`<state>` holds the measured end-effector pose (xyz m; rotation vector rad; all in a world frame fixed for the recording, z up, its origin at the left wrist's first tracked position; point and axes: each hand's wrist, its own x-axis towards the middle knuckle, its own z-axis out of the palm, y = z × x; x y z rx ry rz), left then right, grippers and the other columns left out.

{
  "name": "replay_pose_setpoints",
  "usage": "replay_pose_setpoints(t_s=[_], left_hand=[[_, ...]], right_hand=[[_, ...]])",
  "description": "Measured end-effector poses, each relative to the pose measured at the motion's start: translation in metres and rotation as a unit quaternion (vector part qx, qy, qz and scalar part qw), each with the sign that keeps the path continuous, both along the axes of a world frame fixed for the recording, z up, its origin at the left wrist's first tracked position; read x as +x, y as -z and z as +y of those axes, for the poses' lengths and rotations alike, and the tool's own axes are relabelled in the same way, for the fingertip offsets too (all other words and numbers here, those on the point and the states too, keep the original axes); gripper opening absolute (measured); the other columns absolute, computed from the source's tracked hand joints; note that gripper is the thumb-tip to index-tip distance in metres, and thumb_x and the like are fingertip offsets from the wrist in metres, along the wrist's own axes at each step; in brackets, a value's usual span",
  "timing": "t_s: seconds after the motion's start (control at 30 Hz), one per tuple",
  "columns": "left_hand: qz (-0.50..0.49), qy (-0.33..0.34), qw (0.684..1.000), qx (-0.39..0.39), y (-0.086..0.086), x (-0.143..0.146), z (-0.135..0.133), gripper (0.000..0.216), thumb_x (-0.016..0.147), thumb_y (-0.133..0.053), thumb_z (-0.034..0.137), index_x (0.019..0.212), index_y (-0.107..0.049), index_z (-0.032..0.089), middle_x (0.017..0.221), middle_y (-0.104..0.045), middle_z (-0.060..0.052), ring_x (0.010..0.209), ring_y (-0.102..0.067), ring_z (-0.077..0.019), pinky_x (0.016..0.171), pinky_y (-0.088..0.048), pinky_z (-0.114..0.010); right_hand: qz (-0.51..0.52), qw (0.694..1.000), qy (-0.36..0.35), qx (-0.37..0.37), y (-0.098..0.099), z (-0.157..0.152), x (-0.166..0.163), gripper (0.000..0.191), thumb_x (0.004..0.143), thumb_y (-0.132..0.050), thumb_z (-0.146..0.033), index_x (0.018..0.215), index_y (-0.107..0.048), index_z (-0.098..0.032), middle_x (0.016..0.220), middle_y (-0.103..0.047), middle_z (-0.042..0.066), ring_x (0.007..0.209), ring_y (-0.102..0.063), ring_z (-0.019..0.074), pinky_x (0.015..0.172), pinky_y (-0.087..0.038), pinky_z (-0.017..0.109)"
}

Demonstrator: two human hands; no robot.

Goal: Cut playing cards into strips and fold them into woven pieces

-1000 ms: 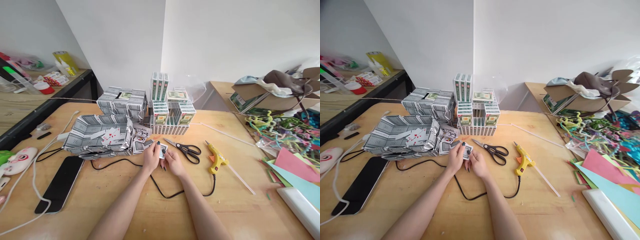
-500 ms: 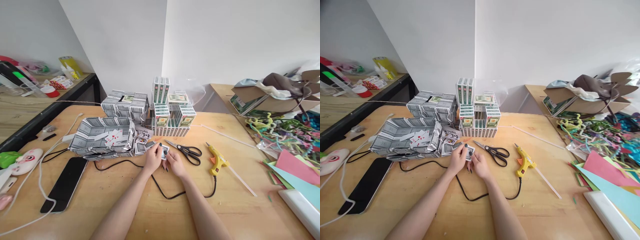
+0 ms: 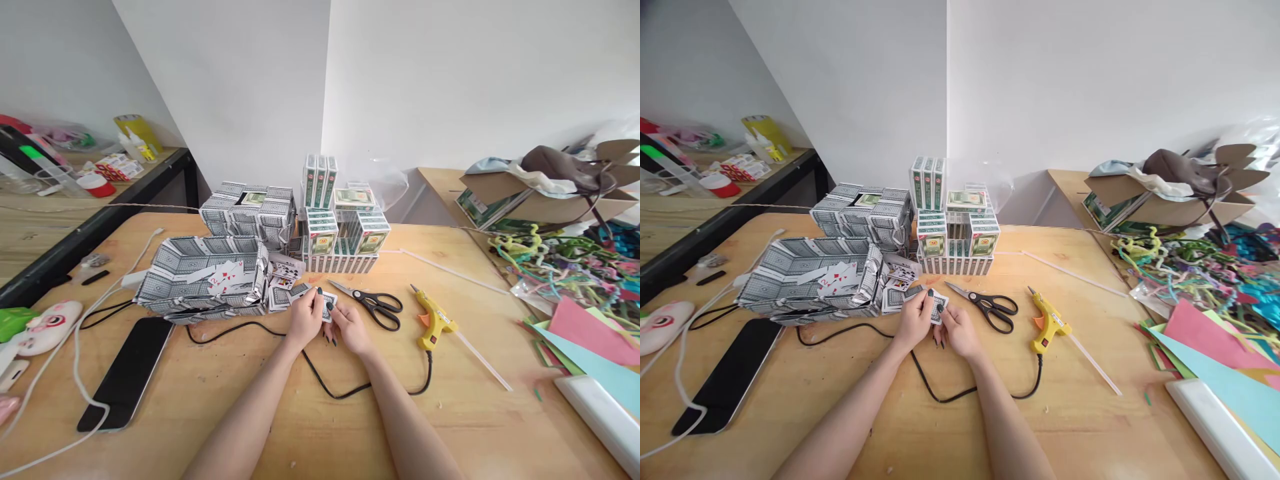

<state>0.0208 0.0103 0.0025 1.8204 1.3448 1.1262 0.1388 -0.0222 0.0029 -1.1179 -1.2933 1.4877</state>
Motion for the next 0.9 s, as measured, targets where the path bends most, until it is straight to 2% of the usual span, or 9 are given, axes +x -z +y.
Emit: replay_pose_setpoints(t_s=[0.2, 0.37, 0.43, 0.67, 0.9], left_hand=[[-0.024, -0.004, 1.0, -0.02, -0.0013, -0.0009, -0.0008, 0.03, 0.083, -0.036, 0.029, 0.055, -0.03, 0.019, 0.048, -0.032, 0.005, 0.046, -0.032, -0.0084, 0.047, -0.024, -0.022], [-0.14, 0.019, 0.986, -0.093, 0.0003, -0.0033, -0.0004, 0.03, 0.084, -0.034, 0.034, 0.059, -0.037, 0.018, 0.054, -0.04, 0.003, 0.052, -0.038, -0.0095, 0.05, -0.031, -0.022], [-0.156, 0.029, 0.981, -0.11, -0.0008, -0.0039, -0.0003, 0.03, 0.084, -0.034, 0.035, 0.06, -0.038, 0.018, 0.056, -0.04, 0.003, 0.053, -0.038, -0.0097, 0.05, -0.031, -0.022], [-0.062, 0.006, 0.997, -0.047, -0.0088, -0.0033, -0.0024, 0.029, 0.082, -0.037, 0.032, 0.057, -0.031, 0.018, 0.051, -0.029, 0.005, 0.049, -0.03, -0.0089, 0.049, -0.025, -0.022], [-0.044, 0.008, 0.998, -0.04, -0.0085, -0.0052, -0.0012, 0.031, 0.082, -0.036, 0.031, 0.055, -0.028, 0.019, 0.05, -0.028, 0.005, 0.048, -0.029, -0.0084, 0.047, -0.024, -0.022]], right_hand=[[-0.014, 1.0, 0.001, 0.004, -0.0034, 0.0, -0.0003, 0.04, 0.084, -0.037, -0.051, 0.061, -0.043, -0.019, 0.04, -0.052, -0.003, 0.03, -0.04, 0.008, 0.033, -0.031, 0.021], [-0.009, 1.0, -0.002, 0.009, -0.0042, -0.0002, 0.0, 0.039, 0.084, -0.037, -0.051, 0.063, -0.042, -0.019, 0.039, -0.051, -0.004, 0.029, -0.039, 0.008, 0.032, -0.029, 0.021], [-0.006, 1.0, -0.005, 0.013, -0.0038, -0.0003, 0.0002, 0.037, 0.085, -0.037, -0.05, 0.064, -0.041, -0.019, 0.039, -0.052, -0.004, 0.029, -0.039, 0.008, 0.032, -0.028, 0.02], [-0.024, 1.0, -0.005, 0.018, -0.003, -0.0007, 0.0006, 0.037, 0.085, -0.037, -0.049, 0.064, -0.042, -0.019, 0.039, -0.051, -0.004, 0.029, -0.038, 0.0079, 0.033, -0.028, 0.02], [-0.022, 1.0, -0.014, 0.017, -0.0032, -0.0013, 0.0007, 0.039, 0.085, -0.036, -0.051, 0.064, -0.041, -0.019, 0.039, -0.051, -0.004, 0.029, -0.038, 0.0075, 0.033, -0.028, 0.02]])
